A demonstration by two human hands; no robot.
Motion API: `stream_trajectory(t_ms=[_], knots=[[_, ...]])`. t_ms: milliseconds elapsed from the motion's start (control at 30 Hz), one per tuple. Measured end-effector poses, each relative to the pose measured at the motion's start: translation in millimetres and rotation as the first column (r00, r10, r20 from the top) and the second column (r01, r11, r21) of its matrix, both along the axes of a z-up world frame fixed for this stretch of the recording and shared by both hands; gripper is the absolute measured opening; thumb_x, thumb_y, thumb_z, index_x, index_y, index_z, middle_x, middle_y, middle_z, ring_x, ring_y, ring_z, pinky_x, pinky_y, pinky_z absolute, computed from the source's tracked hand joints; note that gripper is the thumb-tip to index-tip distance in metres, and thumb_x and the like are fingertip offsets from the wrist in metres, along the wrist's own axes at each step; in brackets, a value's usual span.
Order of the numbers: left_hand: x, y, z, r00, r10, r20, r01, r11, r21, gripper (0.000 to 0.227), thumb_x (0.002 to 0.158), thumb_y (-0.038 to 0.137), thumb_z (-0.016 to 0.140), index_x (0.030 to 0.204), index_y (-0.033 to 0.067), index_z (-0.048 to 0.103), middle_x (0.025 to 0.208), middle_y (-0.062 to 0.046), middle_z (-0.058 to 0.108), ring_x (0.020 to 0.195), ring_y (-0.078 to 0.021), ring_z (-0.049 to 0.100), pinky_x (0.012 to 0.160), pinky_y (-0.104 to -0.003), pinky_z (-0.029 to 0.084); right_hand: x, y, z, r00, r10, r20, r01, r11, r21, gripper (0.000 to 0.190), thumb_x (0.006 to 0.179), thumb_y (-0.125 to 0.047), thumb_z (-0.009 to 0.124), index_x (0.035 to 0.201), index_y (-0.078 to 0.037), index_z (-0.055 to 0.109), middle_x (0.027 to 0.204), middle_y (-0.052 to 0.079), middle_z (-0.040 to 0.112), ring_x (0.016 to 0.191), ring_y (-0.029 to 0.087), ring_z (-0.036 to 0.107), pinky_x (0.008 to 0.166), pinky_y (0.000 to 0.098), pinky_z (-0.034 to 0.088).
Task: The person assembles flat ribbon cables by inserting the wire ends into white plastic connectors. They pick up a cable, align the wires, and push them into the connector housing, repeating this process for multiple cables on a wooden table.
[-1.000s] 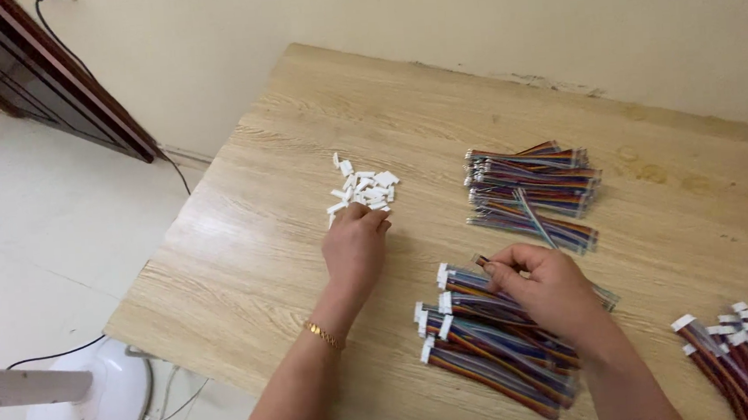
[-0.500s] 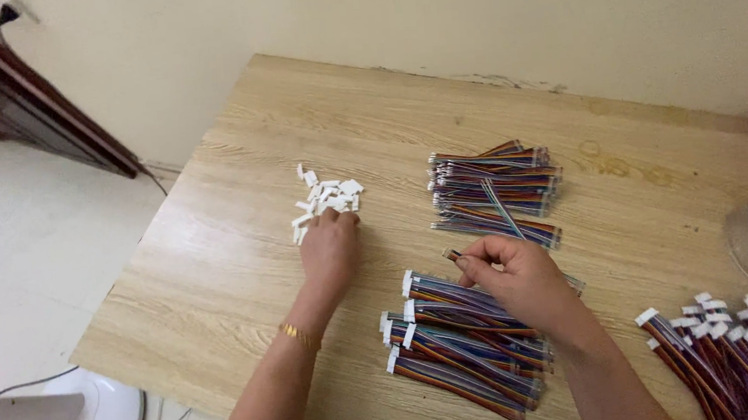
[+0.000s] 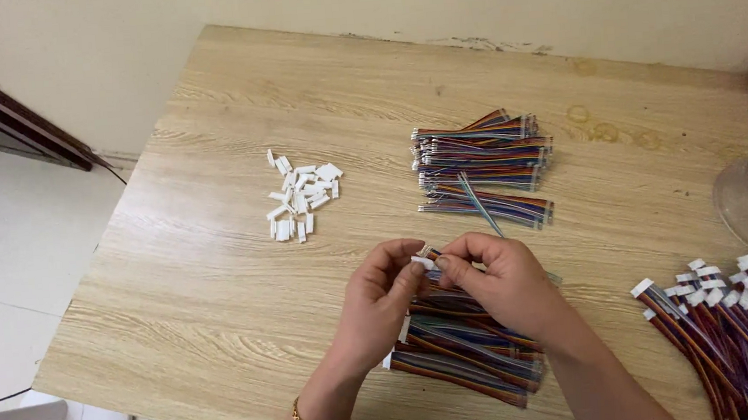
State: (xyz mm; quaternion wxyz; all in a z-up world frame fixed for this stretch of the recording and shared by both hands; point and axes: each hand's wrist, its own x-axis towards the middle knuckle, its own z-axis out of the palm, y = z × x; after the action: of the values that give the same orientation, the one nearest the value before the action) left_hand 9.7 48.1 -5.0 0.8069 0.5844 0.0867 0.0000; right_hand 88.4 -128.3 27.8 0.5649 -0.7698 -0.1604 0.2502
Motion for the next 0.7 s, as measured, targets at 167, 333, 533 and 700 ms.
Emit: stream_trajectory(t_ms=[167,333,533,700], knots=[[2,4,0,0.997,0.060,-0.040,-0.067,0.980,-0.185,0.021,0.100,0.005,0.059,0.119,-0.0019,0.062,0.102,-0.008,0.072,0.091,-0.0153,0.071,0.085,-0.031,0.062,0,8,-16,0.990,0.015,-0.138,-0.003,0.996,0.085,0.016,0.097,-0.013,0.064,0.098,0.000,0.072,0.086,0.003,0.073,0.079,0.008,0.068,0.074,0.0260,0.059],[1,7,-3,0.976,0.073,-0.204,-0.158,0.887,-0.435,0.021,0.100,0.009,0.058,0.118,-0.0001,0.062,0.100,-0.011,0.072,0.086,-0.0208,0.073,0.080,-0.034,0.063,0,10,-14,0.976,0.003,-0.220,0.025,0.992,0.125,0.015,0.095,-0.012,0.065,0.096,0.002,0.072,0.086,0.003,0.073,0.079,0.009,0.068,0.073,0.0255,0.058],[3,14,-5,0.986,0.078,-0.145,-0.145,0.826,-0.545,0.025,0.101,0.011,0.057,0.124,0.0024,0.062,0.104,-0.007,0.071,0.086,-0.0146,0.069,0.077,-0.029,0.060,3,0,-10,0.995,-0.005,-0.095,0.004,1.000,-0.011,0.015,0.093,-0.015,0.068,0.092,-0.001,0.073,0.078,0.002,0.072,0.073,0.008,0.066,0.068,0.0250,0.057],[5,10,-12,0.994,0.021,-0.106,-0.076,0.835,-0.546,0.025,0.103,0.012,0.058,0.126,0.0023,0.062,0.098,-0.007,0.070,0.083,-0.0133,0.067,0.073,-0.028,0.058,-2,4,22,0.999,0.037,0.038,-0.031,0.988,-0.153,0.017,0.090,-0.018,0.070,0.087,-0.003,0.075,0.073,0.001,0.073,0.068,0.008,0.065,0.063,0.0268,0.055]])
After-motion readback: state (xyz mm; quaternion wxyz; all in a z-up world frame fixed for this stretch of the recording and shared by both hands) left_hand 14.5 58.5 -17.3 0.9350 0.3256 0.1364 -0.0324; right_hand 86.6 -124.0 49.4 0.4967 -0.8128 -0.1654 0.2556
